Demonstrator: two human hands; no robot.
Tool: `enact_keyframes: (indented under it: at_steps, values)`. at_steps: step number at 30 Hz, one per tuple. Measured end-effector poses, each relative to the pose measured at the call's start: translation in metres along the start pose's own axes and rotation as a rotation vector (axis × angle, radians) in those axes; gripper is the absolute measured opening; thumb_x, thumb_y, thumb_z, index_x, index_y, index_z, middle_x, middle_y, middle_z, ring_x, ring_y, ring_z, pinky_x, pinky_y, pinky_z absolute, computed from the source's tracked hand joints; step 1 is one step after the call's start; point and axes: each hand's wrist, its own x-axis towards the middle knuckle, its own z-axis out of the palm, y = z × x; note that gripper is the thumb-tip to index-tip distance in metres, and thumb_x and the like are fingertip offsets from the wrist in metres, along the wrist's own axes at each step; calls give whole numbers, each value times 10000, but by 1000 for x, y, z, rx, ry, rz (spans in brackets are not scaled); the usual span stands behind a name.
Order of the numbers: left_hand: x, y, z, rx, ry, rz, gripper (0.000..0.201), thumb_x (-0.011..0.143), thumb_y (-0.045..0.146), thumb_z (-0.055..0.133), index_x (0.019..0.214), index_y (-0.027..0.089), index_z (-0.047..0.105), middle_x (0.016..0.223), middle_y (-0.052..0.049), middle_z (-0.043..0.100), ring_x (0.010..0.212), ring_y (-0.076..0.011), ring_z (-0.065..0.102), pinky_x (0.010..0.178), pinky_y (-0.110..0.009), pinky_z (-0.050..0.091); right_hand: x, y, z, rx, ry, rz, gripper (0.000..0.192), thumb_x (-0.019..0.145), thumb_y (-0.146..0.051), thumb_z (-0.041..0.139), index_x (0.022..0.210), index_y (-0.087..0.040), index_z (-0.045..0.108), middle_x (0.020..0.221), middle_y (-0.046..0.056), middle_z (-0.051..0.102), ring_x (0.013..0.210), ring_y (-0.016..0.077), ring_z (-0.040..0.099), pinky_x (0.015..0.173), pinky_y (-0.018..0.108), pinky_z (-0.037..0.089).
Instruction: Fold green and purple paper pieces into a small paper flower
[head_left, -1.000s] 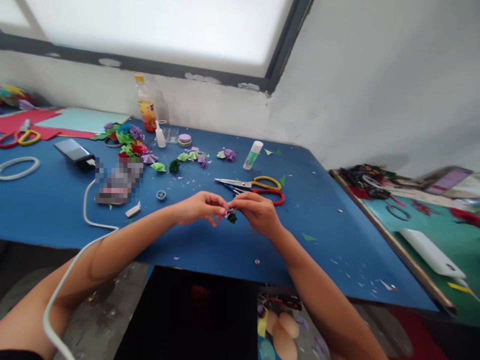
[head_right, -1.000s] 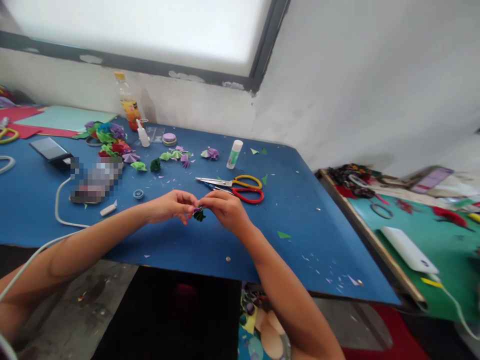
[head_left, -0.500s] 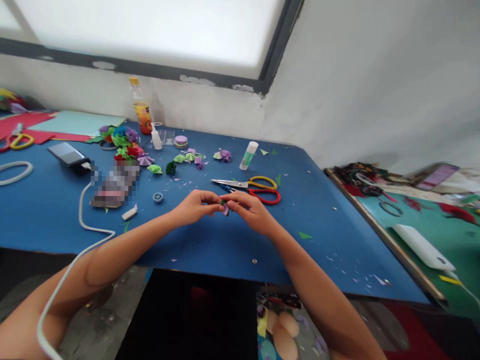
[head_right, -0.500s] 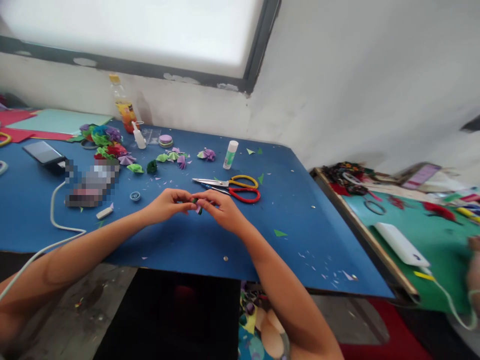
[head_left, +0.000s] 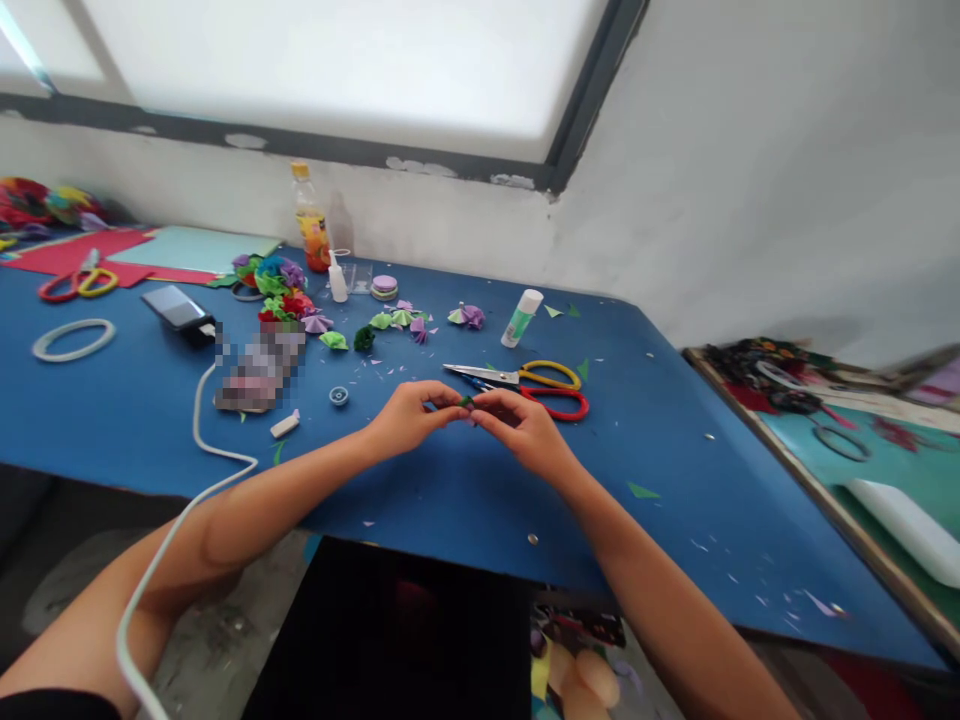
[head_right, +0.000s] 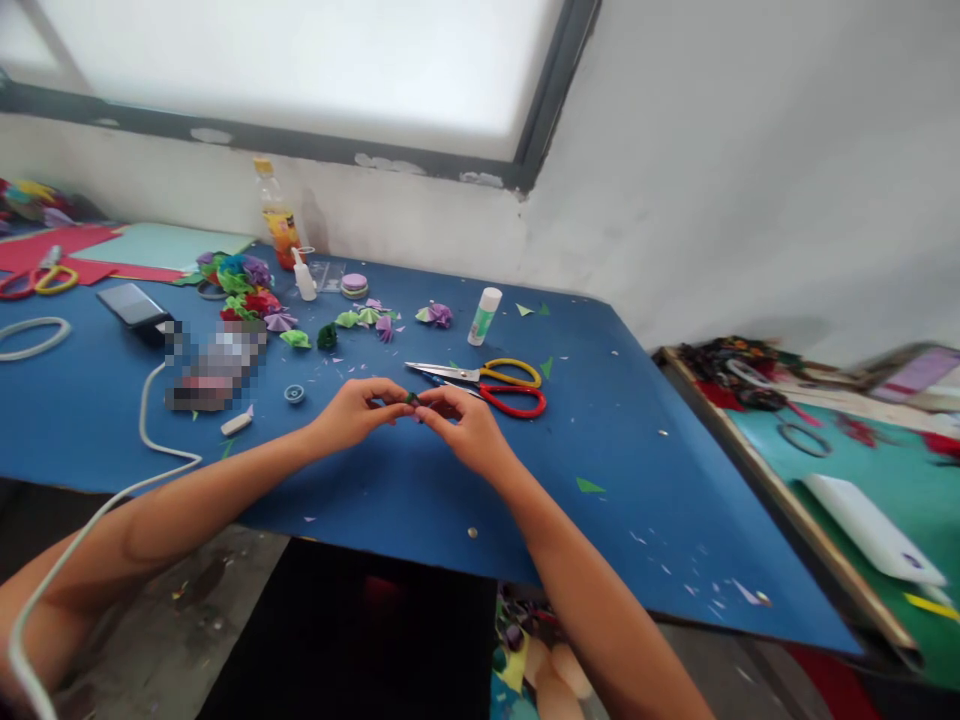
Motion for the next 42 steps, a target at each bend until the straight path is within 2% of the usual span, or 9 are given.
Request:
enact_keyframes:
  at_steps: [5, 11, 17, 23, 26, 34, 36, 39, 42]
  values:
    - [-2, 0, 2, 71, 5, 106, 167, 808, 265, 583, 825, 149, 702, 808, -55, 643, 721, -124, 586, 626, -213, 493, 2, -1, -1, -129, 67, -95, 156, 798, -325, 576, 770, -175, 612, 745, 37, 643, 694, 163, 613, 660, 296, 507]
    - [-4, 2, 3, 144, -14, 165, 237, 866, 216, 479, 838, 117, 693, 782, -53, 599, 680, -107, 558, 596, -197, 466, 2, -4, -2, -308, 125, -253, 117, 825, -269, 534, 766, -184, 590, 760, 45, 628, 719, 168, 592, 681, 294, 487]
    - [-2, 1, 1, 151, 29, 192, 156, 802, 182, 574, 815, 117, 716, 741, -43, 629, 631, -92, 547, 557, -178, 422, 1, -6, -2, -363, 126, -300, 127, 837, -281, 529, 776, -186, 588, 798, 51, 632, 749, 176, 604, 736, 311, 492]
    - [-3, 2, -1, 34, 46, 79, 132, 737, 235, 662, 770, 127, 731, 701, -36, 657, 615, -96, 557, 536, -178, 410, -1, -7, 1, -292, 107, -303, 130, 834, -290, 555, 763, -191, 600, 778, 42, 630, 724, 167, 603, 694, 290, 492]
    - [-3, 2, -3, -20, 10, 40, 121, 689, 242, 704, 703, 123, 720, 687, -30, 665, 609, -91, 562, 545, -174, 418, -2, -8, 3, -237, 70, -279, 129, 828, -291, 571, 760, -190, 613, 771, 34, 629, 714, 159, 603, 688, 285, 490]
    - [-4, 1, -8, 20, -53, 0, 157, 596, 246, 760, 626, 117, 676, 632, -15, 648, 568, -84, 547, 519, -174, 422, -5, -13, 5, -138, -32, -185, 176, 798, -331, 614, 705, -185, 648, 746, 37, 644, 716, 161, 602, 722, 318, 479]
    - [-4, 4, -9, -41, -91, -19, 179, 581, 263, 770, 616, 117, 673, 624, -10, 641, 570, -83, 545, 521, -176, 425, -5, -15, 3, -72, -36, -156, 176, 790, -333, 626, 694, -187, 651, 728, 26, 644, 704, 151, 597, 720, 307, 477]
    - [-3, 11, -9, -259, -197, -125, 176, 591, 279, 766, 628, 127, 684, 620, -2, 638, 580, -82, 552, 549, -186, 456, -5, -17, 1, 82, -51, -82, 206, 823, -342, 584, 708, -189, 659, 712, 15, 640, 684, 129, 589, 683, 273, 481]
    - [-4, 12, -7, -463, -324, -287, 192, 581, 291, 773, 624, 129, 679, 592, 7, 621, 550, -77, 551, 548, -204, 490, -6, -15, 1, 188, -51, -85, 168, 820, -348, 588, 863, -213, 677, 785, 21, 648, 714, 125, 595, 646, 252, 488]
